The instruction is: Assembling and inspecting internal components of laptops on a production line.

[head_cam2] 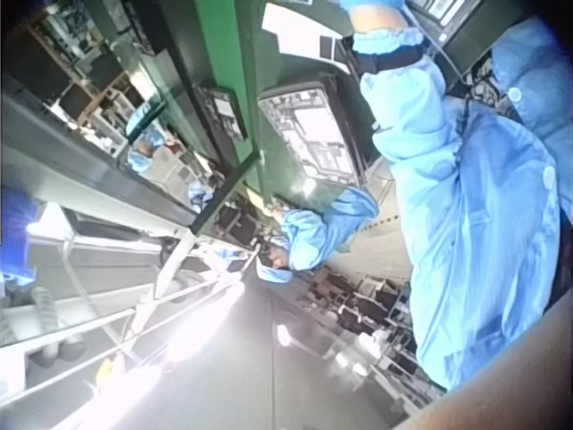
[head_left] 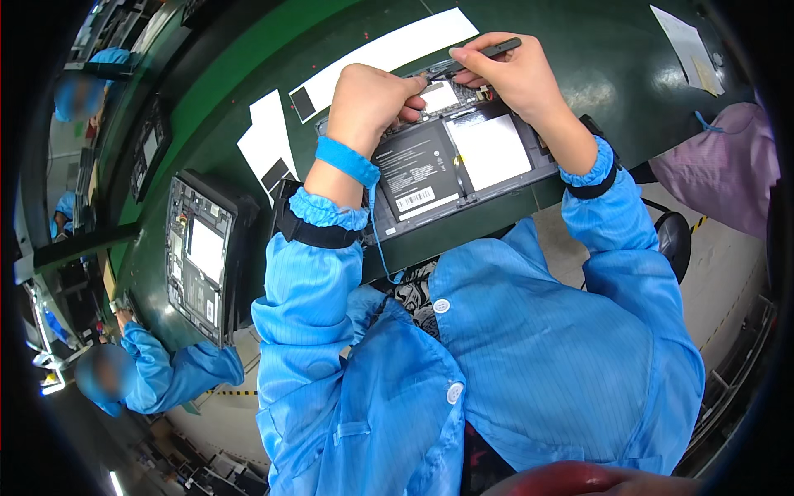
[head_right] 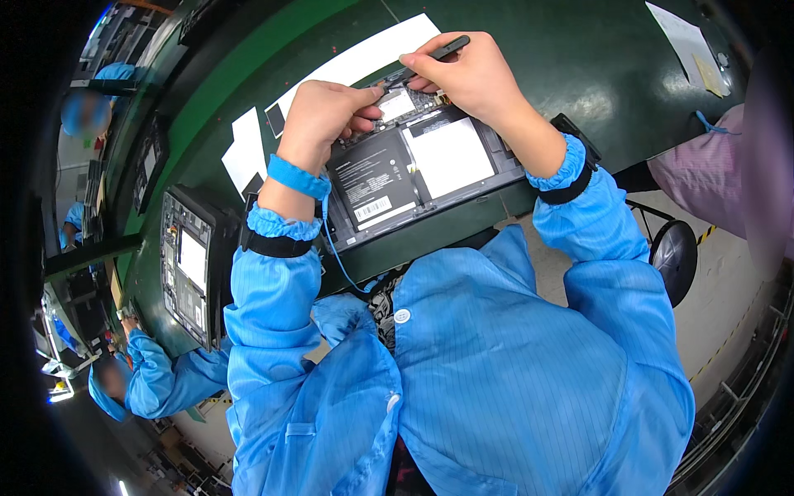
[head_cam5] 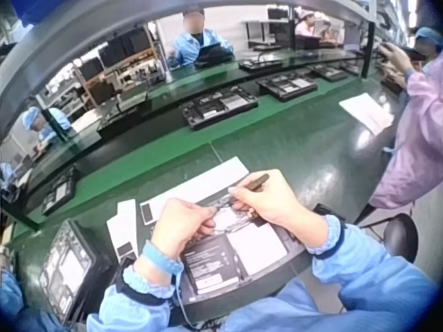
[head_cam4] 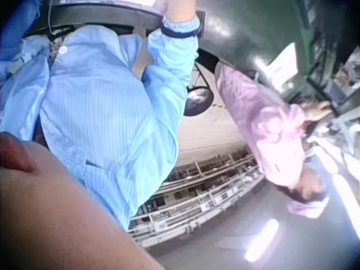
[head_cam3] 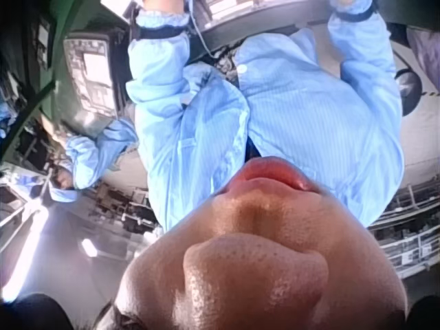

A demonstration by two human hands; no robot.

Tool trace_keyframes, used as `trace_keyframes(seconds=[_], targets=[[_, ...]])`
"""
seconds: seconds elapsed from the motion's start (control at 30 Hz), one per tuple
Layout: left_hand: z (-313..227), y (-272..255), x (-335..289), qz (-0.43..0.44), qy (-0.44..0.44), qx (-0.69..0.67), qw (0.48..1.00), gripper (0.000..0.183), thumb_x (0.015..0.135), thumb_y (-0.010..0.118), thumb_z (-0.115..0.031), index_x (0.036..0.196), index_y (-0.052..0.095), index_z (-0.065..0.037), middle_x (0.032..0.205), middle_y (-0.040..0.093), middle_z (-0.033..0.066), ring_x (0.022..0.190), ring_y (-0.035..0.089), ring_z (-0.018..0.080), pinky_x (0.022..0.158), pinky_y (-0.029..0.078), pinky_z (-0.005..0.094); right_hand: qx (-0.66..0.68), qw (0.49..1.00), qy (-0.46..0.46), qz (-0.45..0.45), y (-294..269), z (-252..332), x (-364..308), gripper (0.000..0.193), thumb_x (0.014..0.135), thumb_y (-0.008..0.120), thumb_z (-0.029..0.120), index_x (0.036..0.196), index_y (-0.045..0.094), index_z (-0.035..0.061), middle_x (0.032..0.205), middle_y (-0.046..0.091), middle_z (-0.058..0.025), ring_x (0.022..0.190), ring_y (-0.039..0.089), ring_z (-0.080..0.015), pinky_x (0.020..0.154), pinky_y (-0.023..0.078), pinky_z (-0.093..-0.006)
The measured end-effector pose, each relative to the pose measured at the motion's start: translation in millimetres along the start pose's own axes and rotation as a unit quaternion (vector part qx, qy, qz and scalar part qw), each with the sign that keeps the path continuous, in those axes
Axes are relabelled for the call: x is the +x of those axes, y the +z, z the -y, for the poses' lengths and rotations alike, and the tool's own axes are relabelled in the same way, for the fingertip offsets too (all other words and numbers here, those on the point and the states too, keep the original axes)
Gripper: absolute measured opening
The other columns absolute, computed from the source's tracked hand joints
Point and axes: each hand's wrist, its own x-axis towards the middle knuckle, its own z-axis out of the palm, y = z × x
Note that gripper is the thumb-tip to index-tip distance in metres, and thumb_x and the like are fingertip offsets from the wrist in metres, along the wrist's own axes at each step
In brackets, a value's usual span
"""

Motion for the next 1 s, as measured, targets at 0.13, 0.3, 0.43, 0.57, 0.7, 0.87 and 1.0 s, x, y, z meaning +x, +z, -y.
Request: trace_keyframes(seconds=[0.13,0.3,0.43,0.57,0.7,0.87,1.0], targets=[[0.5,0.9,2.3,0.005,-0.004,-0.007,1.0,0.022,0.078,0.074,-0.017,0.078,0.068,0.004,0.069,0.068,0.0086,0.054,0.061,0.01,0.045,0.039,0.0197,-0.004,1.0,-0.007,0.002,-0.2,-1.2,0.2,0.022,0.083,0.071,0.015,0.089,0.067,-0.0059,0.075,0.068,-0.0127,0.069,0.068,-0.0155,0.062,0.055,-0.0235],[-1.3,2.5,2.7,0.006,-0.013,0.013,1.0,0.024,0.077,0.076,-0.019,0.077,0.068,0.003,0.067,0.068,0.008,0.055,0.062,0.0104,0.046,0.041,0.0198,-0.009,1.0,-0.015,0.003,-0.3,0.7,-1.5,0.022,0.083,0.071,0.016,0.088,0.067,-0.0055,0.074,0.068,-0.0117,0.068,0.068,-0.0151,0.062,0.054,-0.0232],[-6.4,0.0,6.9,0.023,-0.027,0.025,0.999,0.026,0.075,0.078,-0.022,0.075,0.067,0.003,0.065,0.067,0.0074,0.052,0.061,0.0105,0.044,0.039,0.0202,-0.044,0.999,0.009,0.005,-2.6,5.0,-3.5,0.02,0.084,0.07,0.014,0.091,0.067,-0.0041,0.079,0.068,-0.0113,0.07,0.068,-0.0153,0.062,0.054,-0.0231],[-13.1,-5.7,6.0,0.019,-0.044,0.079,0.996,0.026,0.075,0.077,-0.018,0.069,0.068,0.005,0.064,0.067,0.011,0.05,0.062,0.0136,0.042,0.043,0.0226,-0.041,0.998,-0.045,-0.011,3.3,-0.6,-4.5,0.022,0.083,0.071,0.016,0.088,0.068,-0.0053,0.073,0.068,-0.0104,0.07,0.068,-0.0143,0.062,0.053,-0.0227],[-7.0,-14.3,13.2,0.038,-0.06,0.108,0.992,0.028,0.077,0.076,-0.024,0.069,0.069,0.003,0.062,0.067,0.0075,0.049,0.062,0.0123,0.044,0.045,0.0252,0.035,0.984,-0.129,-0.115,7.9,7.2,-0.8,0.025,0.088,0.067,0.017,0.093,0.066,-0.0076,0.082,0.068,-0.0128,0.077,0.068,-0.0165,0.069,0.055,-0.0248],[19.8,4.1,-32.0,-0.097,0.138,0.15,0.974,0.035,0.082,0.064,-0.033,0.069,0.068,-0.001,0.064,0.065,0.0162,0.063,0.065,0.0332,0.064,0.052,0.04,0.083,0.99,-0.053,-0.105,0.0,3.9,5.2,0.03,0.091,0.064,0.021,0.097,0.063,-0.0086,0.089,0.067,-0.0161,0.081,0.068,-0.0202,0.072,0.057,-0.0274],[65.2,-32.6,-118.9,-0.24,0.213,0.228,0.919,0.027,0.084,0.066,-0.026,0.093,0.065,-0.001,0.092,0.066,0.0158,0.085,0.064,0.0305,0.071,0.05,0.0364,0.065,0.994,-0.054,-0.064,-7.3,4.0,2.0,0.028,0.091,0.062,0.017,0.106,0.061,-0.0058,0.092,0.066,-0.0147,0.085,0.068,-0.0209,0.078,0.055,-0.0269]])
